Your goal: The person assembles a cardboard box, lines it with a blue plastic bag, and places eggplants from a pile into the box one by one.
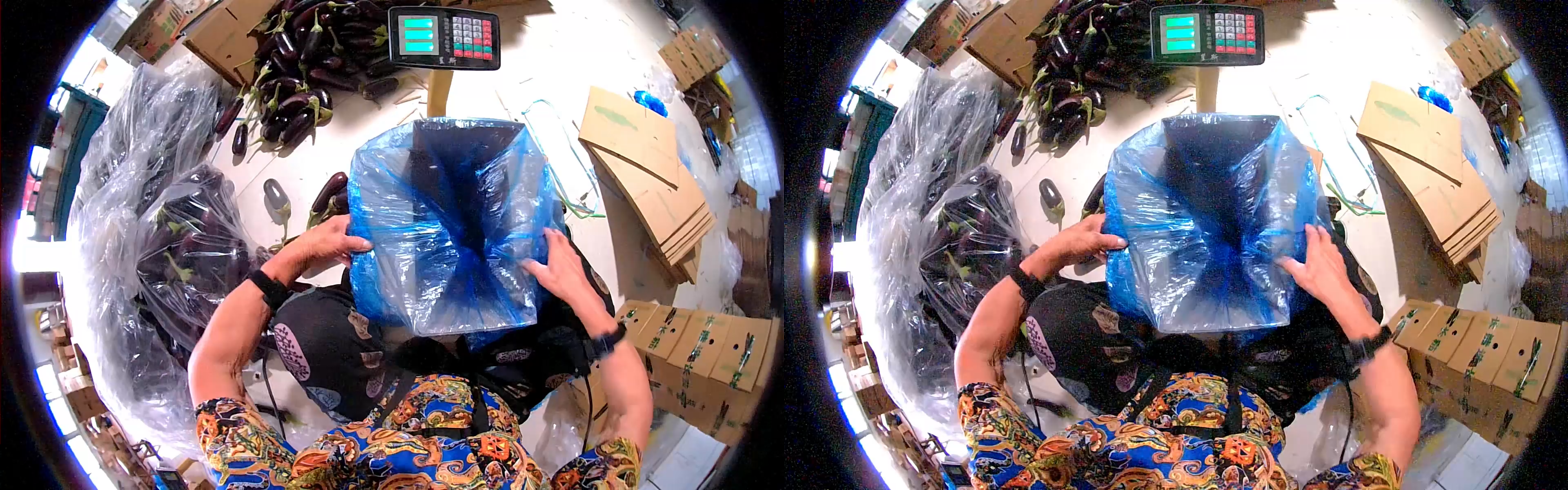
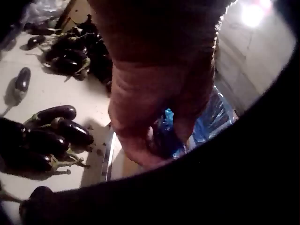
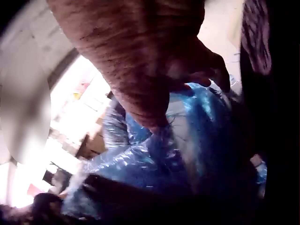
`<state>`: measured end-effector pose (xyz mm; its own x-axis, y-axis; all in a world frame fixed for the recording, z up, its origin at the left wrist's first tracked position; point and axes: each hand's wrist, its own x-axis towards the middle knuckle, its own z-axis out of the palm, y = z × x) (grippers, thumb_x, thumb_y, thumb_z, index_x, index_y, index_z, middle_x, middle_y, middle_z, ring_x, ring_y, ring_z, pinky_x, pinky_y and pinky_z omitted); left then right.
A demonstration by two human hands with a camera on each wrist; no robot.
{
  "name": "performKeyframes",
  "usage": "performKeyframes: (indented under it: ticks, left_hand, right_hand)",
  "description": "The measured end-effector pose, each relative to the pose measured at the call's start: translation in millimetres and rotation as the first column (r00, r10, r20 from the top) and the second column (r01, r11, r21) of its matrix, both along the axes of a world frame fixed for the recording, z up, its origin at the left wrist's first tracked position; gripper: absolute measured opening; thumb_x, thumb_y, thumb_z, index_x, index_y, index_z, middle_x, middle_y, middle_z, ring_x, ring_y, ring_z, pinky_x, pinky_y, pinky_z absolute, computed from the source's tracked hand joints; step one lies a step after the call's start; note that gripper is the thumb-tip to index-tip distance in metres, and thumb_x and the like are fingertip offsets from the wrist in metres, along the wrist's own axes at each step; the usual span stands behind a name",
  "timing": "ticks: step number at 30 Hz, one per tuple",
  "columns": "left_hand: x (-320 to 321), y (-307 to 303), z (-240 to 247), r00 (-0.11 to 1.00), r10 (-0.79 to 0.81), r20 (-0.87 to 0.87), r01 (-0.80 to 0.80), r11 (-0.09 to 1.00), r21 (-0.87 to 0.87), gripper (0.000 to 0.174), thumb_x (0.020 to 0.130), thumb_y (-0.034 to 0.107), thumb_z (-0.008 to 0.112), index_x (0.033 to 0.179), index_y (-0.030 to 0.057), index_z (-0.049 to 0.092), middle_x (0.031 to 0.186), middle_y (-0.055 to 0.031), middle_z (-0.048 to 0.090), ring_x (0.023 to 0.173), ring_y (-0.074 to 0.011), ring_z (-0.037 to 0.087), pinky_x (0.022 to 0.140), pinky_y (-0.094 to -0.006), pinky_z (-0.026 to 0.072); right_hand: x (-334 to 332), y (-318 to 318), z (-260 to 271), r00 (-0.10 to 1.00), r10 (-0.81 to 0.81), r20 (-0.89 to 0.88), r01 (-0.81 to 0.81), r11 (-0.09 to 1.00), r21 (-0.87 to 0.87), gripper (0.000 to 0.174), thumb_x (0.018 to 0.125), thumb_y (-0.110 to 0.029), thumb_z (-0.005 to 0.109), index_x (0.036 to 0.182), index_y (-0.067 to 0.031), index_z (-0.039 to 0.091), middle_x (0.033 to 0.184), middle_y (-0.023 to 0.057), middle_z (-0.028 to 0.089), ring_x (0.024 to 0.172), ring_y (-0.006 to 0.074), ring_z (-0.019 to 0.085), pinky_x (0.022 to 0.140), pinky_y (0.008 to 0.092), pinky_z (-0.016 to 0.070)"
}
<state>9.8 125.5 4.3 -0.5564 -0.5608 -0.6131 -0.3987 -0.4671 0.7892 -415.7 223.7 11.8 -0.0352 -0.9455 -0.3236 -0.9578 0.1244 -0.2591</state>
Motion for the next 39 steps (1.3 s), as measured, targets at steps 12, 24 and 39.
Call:
performKeyframes:
  ticks: [12, 24, 39]
  left_hand:
    - [12.4, 19.9, -22.5, 0.994, -0.016, -0.112, 0.026, 0.996, 0.086, 0.057, 0.083, 0.027, 0.069, 0.132, 0.0066, 0.05, 0.105, -0.0046, 0.061, 0.089, -0.0148, 0.059, 0.068, -0.0285, 0.0524]
    - [48.0, 86.2, -99.6, 0.845, 0.388, -0.368, -0.368, 0.921, 0.127, 0.06, 0.093, 0.028, 0.063, 0.142, 0.0022, 0.038, 0.094, -0.0062, 0.066, 0.084, -0.0135, 0.064, 0.075, -0.026, 0.0526]
    - [154.8, 238.6, -111.2, 0.214, 0.956, 0.199, -0.506, 0.282, -0.815, 0.031, 0.083, 0.007, 0.063, 0.114, 0.0019, 0.059, 0.112, -0.0167, 0.058, 0.103, -0.0319, 0.056, 0.088, -0.0394, 0.0469]
  right_hand:
    - [3.8, 0.8, -1.1, 0.635, 0.586, -0.504, -0.532, 0.804, 0.266, 0.008, 0.086, -0.007, 0.054, 0.089, -0.0075, 0.062, 0.079, 0.0094, 0.058, 0.078, 0.0261, 0.059, 0.07, 0.0401, 0.0435]
    - [-48.5, -6.7, -50.7, 0.602, 0.659, -0.45, -0.586, 0.748, 0.311, 0.014, 0.082, -0.007, 0.058, 0.092, -0.0057, 0.067, 0.09, 0.0141, 0.064, 0.085, 0.0279, 0.065, 0.07, 0.0435, 0.0498]
    - [130.3, -76.9, -42.8, 0.737, 0.674, 0.055, -0.676, 0.735, 0.055, 0.036, 0.075, -0.005, 0.067, 0.111, -0.0013, 0.061, 0.109, 0.0222, 0.061, 0.091, 0.0376, 0.06, 0.085, 0.04, 0.0485]
